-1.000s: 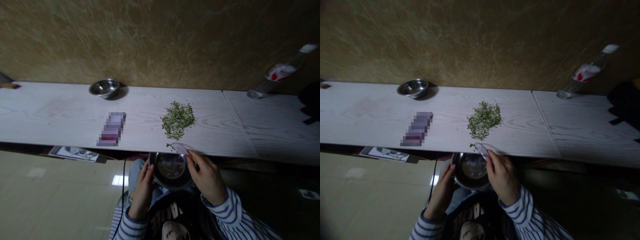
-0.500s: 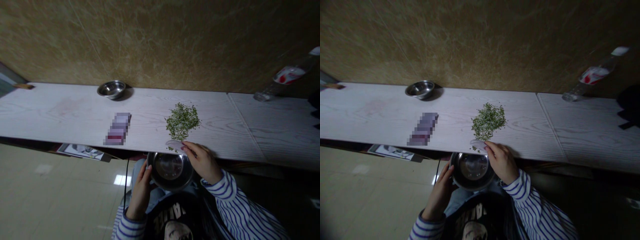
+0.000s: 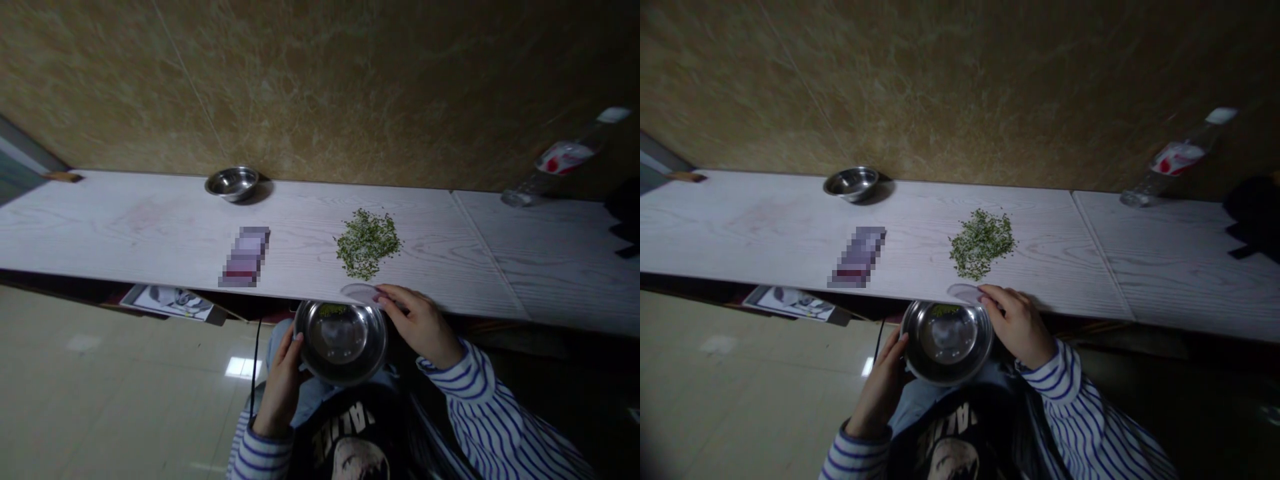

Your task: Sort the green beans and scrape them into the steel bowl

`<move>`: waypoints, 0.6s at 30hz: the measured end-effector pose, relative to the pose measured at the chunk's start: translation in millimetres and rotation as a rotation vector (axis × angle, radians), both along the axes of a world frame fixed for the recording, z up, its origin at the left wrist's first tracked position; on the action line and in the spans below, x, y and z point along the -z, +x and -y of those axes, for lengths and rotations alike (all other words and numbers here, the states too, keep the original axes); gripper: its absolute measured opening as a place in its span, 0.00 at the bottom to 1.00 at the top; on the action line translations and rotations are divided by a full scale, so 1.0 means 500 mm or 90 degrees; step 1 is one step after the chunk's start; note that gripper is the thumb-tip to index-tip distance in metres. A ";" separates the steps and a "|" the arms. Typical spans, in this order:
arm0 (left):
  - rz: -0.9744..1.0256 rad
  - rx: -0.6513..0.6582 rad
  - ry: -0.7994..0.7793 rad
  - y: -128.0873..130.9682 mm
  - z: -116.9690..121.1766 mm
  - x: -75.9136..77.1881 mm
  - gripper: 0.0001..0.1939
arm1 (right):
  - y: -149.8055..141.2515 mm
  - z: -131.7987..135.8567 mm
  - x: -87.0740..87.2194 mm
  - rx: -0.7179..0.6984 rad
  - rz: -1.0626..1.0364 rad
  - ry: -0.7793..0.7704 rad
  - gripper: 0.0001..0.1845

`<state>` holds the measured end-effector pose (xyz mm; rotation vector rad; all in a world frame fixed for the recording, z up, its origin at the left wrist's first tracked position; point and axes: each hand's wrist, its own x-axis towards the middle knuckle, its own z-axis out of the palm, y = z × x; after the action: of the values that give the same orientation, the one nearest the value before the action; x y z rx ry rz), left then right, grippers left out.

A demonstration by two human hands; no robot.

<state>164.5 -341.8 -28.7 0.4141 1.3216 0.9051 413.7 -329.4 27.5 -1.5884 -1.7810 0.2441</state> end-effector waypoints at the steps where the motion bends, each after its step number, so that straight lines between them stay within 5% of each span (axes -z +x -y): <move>1: -0.001 0.003 -0.004 -0.003 0.005 0.004 0.30 | 0.005 0.003 0.000 0.011 -0.013 0.000 0.13; 12: -0.004 0.080 -0.003 -0.030 0.044 0.026 0.33 | 0.023 0.040 -0.001 0.097 -0.070 0.000 0.14; 18: 0.024 0.090 -0.011 -0.074 0.033 0.051 0.32 | 0.011 -0.009 0.000 0.118 -0.108 -0.034 0.17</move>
<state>127.7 -358.1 -54.0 0.4692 1.2493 0.7804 419.0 -325.1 27.3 -1.7059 -1.5008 0.3303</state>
